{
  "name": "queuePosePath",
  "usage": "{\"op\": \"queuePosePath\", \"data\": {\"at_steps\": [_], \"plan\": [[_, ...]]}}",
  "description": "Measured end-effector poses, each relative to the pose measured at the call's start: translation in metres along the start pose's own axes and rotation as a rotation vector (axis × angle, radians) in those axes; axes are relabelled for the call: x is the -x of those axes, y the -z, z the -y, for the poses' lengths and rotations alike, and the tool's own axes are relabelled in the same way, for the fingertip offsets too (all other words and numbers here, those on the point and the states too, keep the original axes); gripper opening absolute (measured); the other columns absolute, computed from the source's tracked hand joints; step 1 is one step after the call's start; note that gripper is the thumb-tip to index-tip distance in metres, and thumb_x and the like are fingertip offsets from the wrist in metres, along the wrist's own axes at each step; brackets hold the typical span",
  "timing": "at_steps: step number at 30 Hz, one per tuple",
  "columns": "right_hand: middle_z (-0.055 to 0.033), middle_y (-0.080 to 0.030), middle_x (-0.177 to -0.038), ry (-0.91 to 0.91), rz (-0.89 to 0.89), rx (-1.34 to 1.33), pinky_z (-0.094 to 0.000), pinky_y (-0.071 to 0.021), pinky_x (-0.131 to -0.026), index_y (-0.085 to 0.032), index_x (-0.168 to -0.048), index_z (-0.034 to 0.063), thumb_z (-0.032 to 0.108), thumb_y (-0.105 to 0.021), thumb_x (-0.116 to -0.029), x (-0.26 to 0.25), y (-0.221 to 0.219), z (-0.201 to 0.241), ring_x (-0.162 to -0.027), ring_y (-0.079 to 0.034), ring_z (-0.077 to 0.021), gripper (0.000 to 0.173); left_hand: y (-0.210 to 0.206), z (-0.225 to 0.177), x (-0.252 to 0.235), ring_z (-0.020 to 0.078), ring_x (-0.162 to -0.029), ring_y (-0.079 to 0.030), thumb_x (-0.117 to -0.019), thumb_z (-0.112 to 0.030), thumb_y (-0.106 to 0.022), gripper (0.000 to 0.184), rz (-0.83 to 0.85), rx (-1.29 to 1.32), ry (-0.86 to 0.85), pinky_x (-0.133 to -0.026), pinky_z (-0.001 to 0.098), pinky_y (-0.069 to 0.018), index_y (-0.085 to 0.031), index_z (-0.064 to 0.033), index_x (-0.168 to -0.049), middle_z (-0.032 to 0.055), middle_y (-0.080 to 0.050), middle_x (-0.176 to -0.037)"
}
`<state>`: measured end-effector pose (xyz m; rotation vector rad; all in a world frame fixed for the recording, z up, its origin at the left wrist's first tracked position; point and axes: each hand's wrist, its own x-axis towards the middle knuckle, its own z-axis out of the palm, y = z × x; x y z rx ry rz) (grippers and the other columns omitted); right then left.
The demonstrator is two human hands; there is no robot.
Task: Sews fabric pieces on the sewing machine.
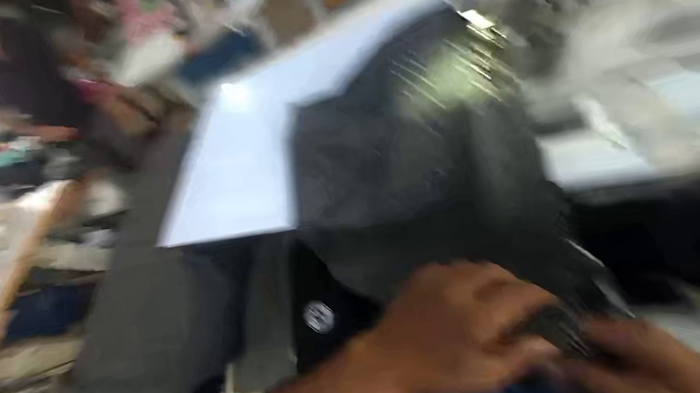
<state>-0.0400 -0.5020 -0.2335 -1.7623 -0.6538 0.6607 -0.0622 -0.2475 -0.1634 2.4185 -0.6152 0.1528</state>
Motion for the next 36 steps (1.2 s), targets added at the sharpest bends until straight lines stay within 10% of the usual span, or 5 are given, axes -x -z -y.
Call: {"op": "queuePosePath", "data": {"at_steps": [3, 11, 36], "plan": [[0.0087, -0.061, -0.068, -0.073, -0.066, -0.141, -0.0184, -0.0475, -0.052, -0.069, -0.090, 0.0166, 0.026, -0.076, -0.0880, 0.007, -0.005, -0.003, -0.058, -0.056, 0.0001, 0.012, -0.032, -0.008, 0.024, 0.0140, -0.099, -0.068, -0.0949, -0.033, -0.070, 0.028, 0.092, 0.083, 0.059, -0.087, 0.0351, -0.0587, -0.074, -0.0114, -0.113, 0.0025, -0.072, -0.106], [0.0004, -0.073, -0.090, -0.094, -0.038, -0.365, -0.0192, -0.0562, -0.065, -0.071, -0.114, 0.0053, 0.009, -0.056, -0.0934, 0.017, -0.005, 0.001, -0.076, -0.067, -0.0050, 0.026, -0.054, -0.009, 0.033, 0.0119, -0.087, -0.067, -0.0942, -0.023, -0.072, 0.020, -0.009, 0.027, 0.097, -0.074, 0.0277, -0.0579, -0.076, -0.0084, -0.108, 0.0033, -0.071, -0.101], [0.0017, -0.070, -0.076, 0.011, -0.112, -0.341, -0.0162, -0.0539, -0.054, -0.075, -0.103, 0.0032, 0.002, -0.062, -0.0956, 0.021, -0.013, -0.004, -0.062, -0.063, -0.0033, 0.015, -0.057, -0.014, 0.049, 0.0083, -0.087, -0.068, -0.0917, -0.006, -0.073, 0.011, -0.035, 0.354, 0.197, -0.075, 0.0231, -0.0600, -0.078, -0.0026, -0.101, 0.0032, -0.073, -0.099]]}}
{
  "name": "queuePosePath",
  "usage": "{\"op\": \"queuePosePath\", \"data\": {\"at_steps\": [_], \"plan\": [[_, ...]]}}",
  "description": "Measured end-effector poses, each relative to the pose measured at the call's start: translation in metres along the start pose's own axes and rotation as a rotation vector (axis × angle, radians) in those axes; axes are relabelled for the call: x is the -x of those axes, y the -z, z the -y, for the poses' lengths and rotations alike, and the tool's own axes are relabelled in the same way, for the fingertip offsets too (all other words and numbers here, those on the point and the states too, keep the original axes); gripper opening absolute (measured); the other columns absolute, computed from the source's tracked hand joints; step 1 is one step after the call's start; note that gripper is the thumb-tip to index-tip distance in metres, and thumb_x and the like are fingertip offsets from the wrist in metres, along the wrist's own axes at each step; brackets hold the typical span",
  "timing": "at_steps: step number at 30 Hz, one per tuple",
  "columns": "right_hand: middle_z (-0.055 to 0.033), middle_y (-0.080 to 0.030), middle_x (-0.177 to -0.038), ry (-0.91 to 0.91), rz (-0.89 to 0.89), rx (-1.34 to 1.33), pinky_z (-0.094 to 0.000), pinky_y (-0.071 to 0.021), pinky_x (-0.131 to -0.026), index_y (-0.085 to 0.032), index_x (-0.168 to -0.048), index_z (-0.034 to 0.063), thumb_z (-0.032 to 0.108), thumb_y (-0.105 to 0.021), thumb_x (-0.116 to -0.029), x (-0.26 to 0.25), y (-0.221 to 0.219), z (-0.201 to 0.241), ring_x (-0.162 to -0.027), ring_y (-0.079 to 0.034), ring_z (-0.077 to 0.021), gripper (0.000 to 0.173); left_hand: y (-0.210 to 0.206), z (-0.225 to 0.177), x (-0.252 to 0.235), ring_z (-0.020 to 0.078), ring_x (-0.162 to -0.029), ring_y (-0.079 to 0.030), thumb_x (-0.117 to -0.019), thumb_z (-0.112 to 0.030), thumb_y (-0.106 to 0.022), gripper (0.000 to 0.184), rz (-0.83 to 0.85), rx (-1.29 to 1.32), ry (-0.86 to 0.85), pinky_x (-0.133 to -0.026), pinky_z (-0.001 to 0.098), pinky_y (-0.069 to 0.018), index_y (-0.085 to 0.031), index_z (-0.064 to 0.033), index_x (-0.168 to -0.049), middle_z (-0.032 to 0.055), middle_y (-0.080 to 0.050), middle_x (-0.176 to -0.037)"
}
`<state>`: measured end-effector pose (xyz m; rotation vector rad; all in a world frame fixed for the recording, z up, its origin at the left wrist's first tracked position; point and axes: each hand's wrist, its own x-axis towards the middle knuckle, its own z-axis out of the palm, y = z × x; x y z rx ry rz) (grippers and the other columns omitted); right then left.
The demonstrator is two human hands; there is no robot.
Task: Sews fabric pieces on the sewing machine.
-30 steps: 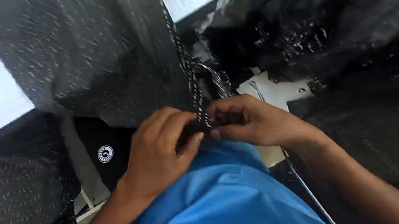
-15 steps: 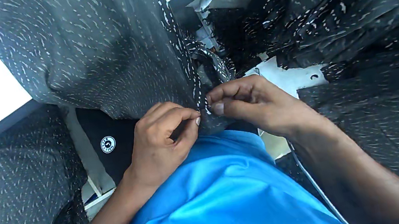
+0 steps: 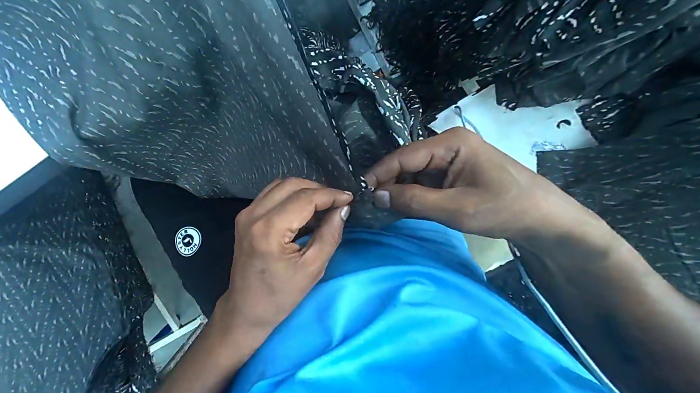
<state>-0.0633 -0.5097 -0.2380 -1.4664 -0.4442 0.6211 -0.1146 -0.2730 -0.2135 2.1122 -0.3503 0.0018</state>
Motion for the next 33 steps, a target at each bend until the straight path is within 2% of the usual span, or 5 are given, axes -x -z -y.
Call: {"op": "queuePosePath", "data": {"at_steps": [12, 17, 24, 30, 33], "plan": [[0.0032, -0.072, -0.079, 0.019, -0.010, 0.052, -0.0156, -0.0545, -0.055, -0.076, -0.105, 0.0043, 0.004, -0.061, -0.0958, -0.0004, -0.0016, 0.0020, -0.064, -0.064, -0.0014, 0.017, -0.0017, -0.0028, -0.0027, 0.0083, -0.087, -0.067, -0.0907, -0.011, -0.074, 0.012, -0.016, -0.036, 0.014, -0.076, 0.0244, -0.0583, -0.078, -0.0036, -0.100, 0.0014, -0.074, -0.098], [0.0046, -0.071, -0.077, 0.024, -0.006, 0.071, -0.0148, -0.0526, -0.052, -0.076, -0.105, 0.0044, 0.004, -0.059, -0.0948, -0.0005, -0.0012, 0.0035, -0.061, -0.062, 0.0002, 0.020, -0.0015, -0.0057, -0.0046, 0.0096, -0.088, -0.066, -0.0892, -0.009, -0.073, 0.009, -0.047, -0.109, -0.048, -0.075, 0.0244, -0.0561, -0.080, -0.0063, -0.094, 0.0013, -0.073, -0.093], [0.0065, -0.069, -0.075, 0.033, 0.006, 0.108, -0.0144, -0.0494, -0.049, -0.076, -0.104, 0.0058, 0.005, -0.056, -0.0920, 0.0026, 0.0001, 0.0055, -0.059, -0.059, 0.0014, 0.024, -0.0023, -0.0102, -0.0021, 0.0096, -0.087, -0.066, -0.0887, -0.011, -0.076, 0.009, -0.067, -0.188, -0.075, -0.075, 0.0245, -0.0554, -0.081, -0.0076, -0.095, 0.0008, -0.074, -0.092], [0.0067, -0.072, -0.081, 0.032, 0.021, 0.126, -0.0146, -0.0526, -0.053, -0.077, -0.107, 0.0074, 0.005, -0.054, -0.0902, 0.0053, 0.0014, 0.0075, -0.064, -0.063, 0.0016, 0.028, -0.0010, -0.0108, -0.0014, 0.0102, -0.085, -0.066, -0.0876, -0.010, -0.077, 0.009, -0.081, -0.194, -0.116, -0.073, 0.0247, -0.0554, -0.081, -0.0070, -0.095, 0.0018, -0.074, -0.091], [0.0075, -0.070, -0.079, 0.055, 0.026, 0.114, -0.0147, -0.0511, -0.053, -0.077, -0.105, 0.0078, 0.010, -0.053, -0.0934, 0.0039, 0.0028, 0.0065, -0.064, -0.062, 0.0015, 0.027, 0.0000, -0.0097, -0.0012, 0.0114, -0.086, -0.067, -0.0889, -0.011, -0.076, 0.010, -0.069, -0.225, -0.158, -0.073, 0.0257, -0.0559, -0.081, -0.0071, -0.096, 0.0025, -0.074, -0.092]]}}
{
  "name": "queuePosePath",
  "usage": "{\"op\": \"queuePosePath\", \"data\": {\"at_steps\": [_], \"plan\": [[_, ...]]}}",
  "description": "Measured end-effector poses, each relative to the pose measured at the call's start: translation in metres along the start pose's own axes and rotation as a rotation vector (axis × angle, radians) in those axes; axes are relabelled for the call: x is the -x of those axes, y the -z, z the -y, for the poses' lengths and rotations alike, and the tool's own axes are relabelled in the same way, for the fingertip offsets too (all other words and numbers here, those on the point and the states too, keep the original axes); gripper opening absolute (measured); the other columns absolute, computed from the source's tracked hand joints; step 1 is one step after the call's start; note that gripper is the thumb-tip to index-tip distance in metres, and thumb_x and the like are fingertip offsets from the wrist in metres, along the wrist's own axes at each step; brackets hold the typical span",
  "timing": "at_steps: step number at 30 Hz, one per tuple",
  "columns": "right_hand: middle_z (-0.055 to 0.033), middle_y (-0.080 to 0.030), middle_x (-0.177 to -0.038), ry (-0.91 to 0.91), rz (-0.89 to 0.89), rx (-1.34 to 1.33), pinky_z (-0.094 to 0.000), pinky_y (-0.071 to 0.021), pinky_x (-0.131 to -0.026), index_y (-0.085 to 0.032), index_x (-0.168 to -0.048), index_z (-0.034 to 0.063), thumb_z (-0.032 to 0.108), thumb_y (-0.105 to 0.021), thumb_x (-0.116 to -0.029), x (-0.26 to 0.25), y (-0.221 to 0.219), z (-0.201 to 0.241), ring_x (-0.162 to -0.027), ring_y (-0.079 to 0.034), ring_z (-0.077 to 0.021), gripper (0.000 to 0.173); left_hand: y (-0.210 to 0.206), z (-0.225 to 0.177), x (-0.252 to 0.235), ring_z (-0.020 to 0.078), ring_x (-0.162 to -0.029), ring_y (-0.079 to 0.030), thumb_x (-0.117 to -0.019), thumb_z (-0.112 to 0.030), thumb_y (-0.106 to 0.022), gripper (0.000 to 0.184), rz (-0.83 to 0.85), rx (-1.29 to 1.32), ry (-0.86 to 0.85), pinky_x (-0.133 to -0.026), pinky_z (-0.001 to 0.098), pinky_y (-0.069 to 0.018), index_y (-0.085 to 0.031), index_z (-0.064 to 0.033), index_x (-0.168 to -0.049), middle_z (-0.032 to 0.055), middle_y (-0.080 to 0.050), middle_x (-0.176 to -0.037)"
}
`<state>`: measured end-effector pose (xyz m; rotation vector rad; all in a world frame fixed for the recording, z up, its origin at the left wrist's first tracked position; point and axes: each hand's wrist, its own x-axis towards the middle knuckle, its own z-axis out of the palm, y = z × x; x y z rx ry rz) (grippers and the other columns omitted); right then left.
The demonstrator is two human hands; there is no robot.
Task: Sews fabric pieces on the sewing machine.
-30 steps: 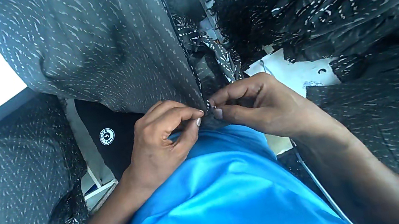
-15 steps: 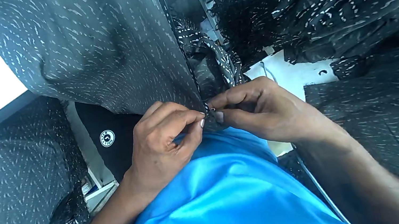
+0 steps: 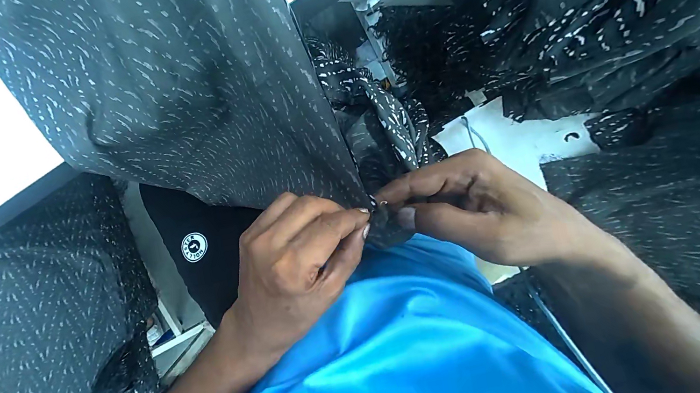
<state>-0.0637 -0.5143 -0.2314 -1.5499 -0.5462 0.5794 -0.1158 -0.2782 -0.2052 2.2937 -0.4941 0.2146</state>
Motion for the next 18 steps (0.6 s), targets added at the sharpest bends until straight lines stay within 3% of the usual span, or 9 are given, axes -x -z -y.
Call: {"op": "queuePosePath", "data": {"at_steps": [3, 5, 8, 11, 13, 15, 18], "plan": [[0.0087, -0.067, -0.073, 0.014, -0.004, -0.026, -0.0160, -0.0486, -0.050, -0.077, -0.101, 0.0118, 0.029, -0.057, -0.1021, -0.004, -0.001, 0.000, -0.060, -0.059, 0.0001, 0.026, 0.000, 0.000, 0.002, 0.0128, -0.088, -0.067, -0.0906, -0.014, -0.075, 0.010, 0.008, -0.054, -0.029, -0.074, 0.0286, -0.0559, -0.081, -0.0098, -0.098, 0.0017, -0.074, -0.094], [0.0066, -0.065, -0.067, -0.002, -0.027, -0.077, -0.0183, -0.0488, -0.047, -0.075, -0.093, 0.0136, 0.041, -0.066, -0.0995, -0.009, -0.006, -0.001, -0.055, -0.058, -0.0027, 0.030, -0.001, -0.001, 0.004, 0.0110, -0.090, -0.067, -0.0929, -0.017, -0.072, 0.011, 0.028, 0.010, 0.034, -0.077, 0.0287, -0.0572, -0.080, -0.0124, -0.099, -0.0007, -0.073, -0.096], [0.0042, -0.062, -0.064, -0.032, -0.078, -0.175, -0.0197, -0.0472, -0.049, -0.070, -0.082, 0.0128, 0.039, -0.075, -0.0933, -0.019, -0.011, -0.015, -0.054, -0.056, -0.0035, 0.029, 0.005, 0.001, -0.001, 0.0064, -0.091, -0.067, -0.0992, -0.016, -0.065, 0.017, 0.171, 0.413, 0.278, -0.079, 0.0238, -0.0592, -0.078, -0.0065, -0.104, 0.0012, -0.073, -0.101], [0.0057, -0.065, -0.068, -0.113, -0.035, -0.393, -0.0182, -0.0496, -0.056, -0.072, -0.082, 0.0134, 0.030, -0.081, -0.0894, -0.031, -0.008, -0.032, -0.060, -0.058, -0.0002, 0.020, 0.031, 0.020, -0.024, 0.0097, -0.087, -0.069, -0.1035, -0.015, -0.057, 0.025, 0.317, 0.724, 0.490, -0.075, 0.0275, -0.0589, -0.071, -0.0024, -0.120, 0.0046, -0.074, -0.106], [0.0094, -0.064, -0.069, -0.142, 0.009, -0.412, -0.0174, -0.0495, -0.057, -0.074, -0.086, 0.0172, 0.029, -0.081, -0.0890, -0.035, -0.007, -0.036, -0.062, -0.058, 0.0016, 0.014, 0.055, 0.033, -0.042, 0.0096, -0.086, -0.070, -0.1033, -0.016, -0.057, 0.030, 0.163, 0.487, 0.463, -0.073, 0.0287, -0.0601, -0.068, -0.0111, -0.130, -0.0004, -0.075, -0.109], [0.0102, -0.064, -0.070, -0.038, 0.145, -0.425, -0.0159, -0.0485, -0.057, -0.073, -0.089, 0.0170, 0.029, -0.076, -0.0936, -0.037, -0.003, -0.034, -0.062, -0.058, 0.0030, 0.013, 0.082, 0.054, -0.065, 0.0101, -0.089, -0.070, -0.1030, -0.018, -0.056, 0.031, -0.040, 0.102, 0.323, -0.075, 0.0300, -0.0607, -0.066, -0.0141, -0.132, -0.0017, -0.071, -0.122], [0.0085, -0.066, -0.072, 0.065, 0.363, -0.430, -0.0156, -0.0500, -0.057, -0.072, -0.090, 0.0143, 0.024, -0.072, -0.0969, -0.051, 0.008, -0.034, -0.064, -0.060, 0.0025, 0.012, 0.120, 0.106, -0.096, 0.0241, -0.105, -0.068, -0.1046, -0.018, -0.051, 0.039, -0.149, -0.374, 0.270, -0.084, 0.0448, -0.0594, -0.059, -0.0079, -0.141, 0.0127, -0.060, -0.140]]}}
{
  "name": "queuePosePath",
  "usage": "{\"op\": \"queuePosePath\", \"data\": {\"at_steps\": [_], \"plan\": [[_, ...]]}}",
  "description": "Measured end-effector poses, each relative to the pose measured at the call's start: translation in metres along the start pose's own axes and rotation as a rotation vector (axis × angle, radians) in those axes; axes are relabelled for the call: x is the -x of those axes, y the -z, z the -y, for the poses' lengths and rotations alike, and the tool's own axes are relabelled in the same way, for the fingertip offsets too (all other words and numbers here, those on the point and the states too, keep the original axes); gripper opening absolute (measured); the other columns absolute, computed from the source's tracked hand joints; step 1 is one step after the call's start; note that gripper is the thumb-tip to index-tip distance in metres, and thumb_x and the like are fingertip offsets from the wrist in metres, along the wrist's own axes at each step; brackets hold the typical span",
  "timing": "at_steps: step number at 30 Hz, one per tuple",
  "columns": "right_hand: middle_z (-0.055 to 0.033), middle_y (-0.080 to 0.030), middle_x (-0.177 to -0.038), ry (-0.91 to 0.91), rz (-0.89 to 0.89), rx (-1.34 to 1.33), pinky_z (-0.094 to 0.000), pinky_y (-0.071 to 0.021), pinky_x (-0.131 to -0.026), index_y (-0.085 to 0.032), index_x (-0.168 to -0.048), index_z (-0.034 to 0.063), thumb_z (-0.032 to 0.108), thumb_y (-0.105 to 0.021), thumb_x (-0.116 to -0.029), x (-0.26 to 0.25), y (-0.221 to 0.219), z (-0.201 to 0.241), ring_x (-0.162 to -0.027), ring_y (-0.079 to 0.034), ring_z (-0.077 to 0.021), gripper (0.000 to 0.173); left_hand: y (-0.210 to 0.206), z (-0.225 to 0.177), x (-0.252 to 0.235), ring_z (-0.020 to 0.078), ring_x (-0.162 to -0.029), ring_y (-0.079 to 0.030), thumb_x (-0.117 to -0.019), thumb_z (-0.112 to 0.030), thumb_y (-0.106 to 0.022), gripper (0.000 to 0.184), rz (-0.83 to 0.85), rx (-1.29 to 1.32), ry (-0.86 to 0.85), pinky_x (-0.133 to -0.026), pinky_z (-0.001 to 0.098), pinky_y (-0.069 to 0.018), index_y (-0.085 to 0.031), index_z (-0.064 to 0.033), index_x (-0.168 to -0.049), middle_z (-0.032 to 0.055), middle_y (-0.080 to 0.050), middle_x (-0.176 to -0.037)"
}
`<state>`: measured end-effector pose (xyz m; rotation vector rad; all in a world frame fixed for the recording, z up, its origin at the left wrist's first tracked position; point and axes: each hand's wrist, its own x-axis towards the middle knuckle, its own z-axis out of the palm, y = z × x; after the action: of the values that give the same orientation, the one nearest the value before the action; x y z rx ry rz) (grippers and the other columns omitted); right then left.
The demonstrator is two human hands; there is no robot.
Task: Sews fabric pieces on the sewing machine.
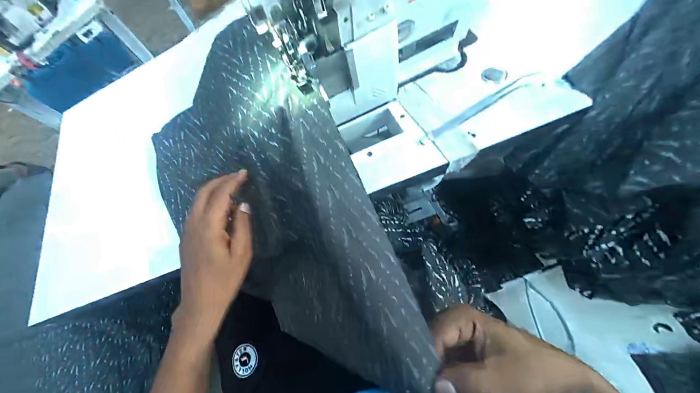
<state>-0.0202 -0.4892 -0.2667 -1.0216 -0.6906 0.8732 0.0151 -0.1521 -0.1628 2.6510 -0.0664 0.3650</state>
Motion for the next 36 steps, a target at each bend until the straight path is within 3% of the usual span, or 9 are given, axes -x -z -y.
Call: {"op": "queuePosePath", "data": {"at_steps": [3, 8, 10, 13, 15, 20, 23, 27, 36], "plan": [[0.0082, -0.056, -0.064, -0.172, -0.105, 0.208, -0.0209, -0.0425, -0.051, -0.066, -0.080, 0.0151, 0.022, -0.068, -0.0943, -0.007, 0.008, -0.006, -0.056, -0.051, -0.0004, 0.016, -0.006, 0.046, -0.022, 0.0398, -0.131, -0.056, -0.1075, -0.027, -0.049, 0.044, 0.101, -0.205, 0.159, -0.104, 0.0645, -0.0469, -0.054, -0.0066, -0.147, 0.0196, -0.052, -0.149], [0.0094, -0.063, -0.068, -0.196, -0.190, 0.115, -0.0192, -0.0474, -0.054, -0.071, -0.085, 0.0164, 0.020, -0.069, -0.0953, 0.003, 0.009, -0.016, -0.060, -0.056, 0.0012, 0.011, 0.002, 0.091, -0.057, 0.0450, -0.138, -0.049, -0.1066, -0.036, -0.050, 0.051, 0.211, -0.226, 0.230, -0.109, 0.0685, -0.0396, -0.052, -0.0077, -0.150, 0.0220, -0.047, -0.154], [0.0090, -0.060, -0.066, -0.236, -0.236, 0.142, -0.0202, -0.0459, -0.053, -0.068, -0.085, 0.0160, 0.021, -0.071, -0.0940, 0.003, 0.004, -0.018, -0.057, -0.054, 0.0001, 0.011, 0.011, 0.078, -0.062, 0.0425, -0.128, -0.057, -0.1028, -0.024, -0.059, 0.049, 0.133, -0.135, 0.179, -0.103, 0.0637, -0.0486, -0.053, -0.0029, -0.146, 0.0246, -0.046, -0.152], [0.0081, -0.061, -0.069, -0.221, -0.219, 0.091, -0.0204, -0.0471, -0.055, -0.067, -0.090, 0.0138, 0.016, -0.072, -0.0942, 0.005, 0.001, -0.011, -0.059, -0.056, -0.0008, 0.007, 0.016, 0.017, -0.059, 0.0245, -0.124, -0.060, -0.1039, -0.015, -0.050, 0.038, -0.126, -0.023, 0.010, -0.098, 0.0424, -0.0554, -0.059, -0.0053, -0.140, 0.0139, -0.050, -0.151], [0.0079, -0.062, -0.071, -0.197, -0.224, 0.047, -0.0202, -0.0483, -0.056, -0.067, -0.092, 0.0134, 0.014, -0.073, -0.0938, 0.006, 0.002, -0.010, -0.061, -0.057, -0.0009, 0.006, 0.012, -0.015, -0.063, 0.0193, -0.125, -0.060, -0.1057, -0.018, -0.045, 0.037, -0.147, 0.078, -0.098, -0.101, 0.0379, -0.0545, -0.062, -0.0036, -0.136, 0.0115, -0.056, -0.145], [0.0101, -0.063, -0.074, -0.111, -0.152, 0.050, -0.0192, -0.0479, -0.058, -0.068, -0.094, 0.0167, 0.020, -0.073, -0.0943, 0.020, 0.005, 0.004, -0.065, -0.057, 0.0015, 0.006, 0.000, -0.038, -0.091, 0.0274, -0.136, -0.049, -0.1092, -0.030, -0.035, 0.045, 0.022, -0.061, -0.123, -0.113, 0.0493, -0.0383, -0.064, -0.0103, -0.137, 0.0074, -0.058, -0.145], [0.0132, -0.066, -0.078, -0.061, -0.146, 0.032, -0.0174, -0.0500, -0.060, -0.070, -0.095, 0.0205, 0.024, -0.073, -0.0945, 0.032, 0.013, 0.005, -0.068, -0.060, 0.0038, 0.005, 0.002, -0.045, -0.091, 0.0305, -0.138, -0.046, -0.1101, -0.030, -0.034, 0.045, 0.069, -0.089, -0.108, -0.109, 0.0548, -0.0381, -0.063, -0.0125, -0.139, 0.0064, -0.053, -0.150], [0.0075, -0.060, -0.068, -0.178, -0.294, 0.239, -0.0208, -0.0449, -0.054, -0.069, -0.089, 0.0112, 0.015, -0.071, -0.0938, 0.023, 0.014, -0.003, -0.058, -0.054, 0.0001, 0.007, -0.004, -0.047, -0.085, 0.0299, -0.143, -0.042, -0.1102, -0.035, -0.031, 0.048, 0.057, -0.080, -0.053, -0.111, 0.0564, -0.0356, -0.060, -0.0136, -0.143, 0.0040, -0.049, -0.155], [0.0084, -0.058, -0.068, -0.091, -0.240, 0.152, -0.0190, -0.0419, -0.054, -0.065, -0.086, 0.0131, 0.015, -0.065, -0.0983, 0.014, 0.005, 0.010, -0.059, -0.051, 0.0019, 0.012, -0.013, -0.041, -0.100, 0.0306, -0.150, -0.033, -0.1079, -0.045, -0.031, 0.059, 0.086, -0.091, -0.027, -0.119, 0.0565, -0.0297, -0.049, -0.0110, -0.152, 0.0093, -0.042, -0.160]]}}
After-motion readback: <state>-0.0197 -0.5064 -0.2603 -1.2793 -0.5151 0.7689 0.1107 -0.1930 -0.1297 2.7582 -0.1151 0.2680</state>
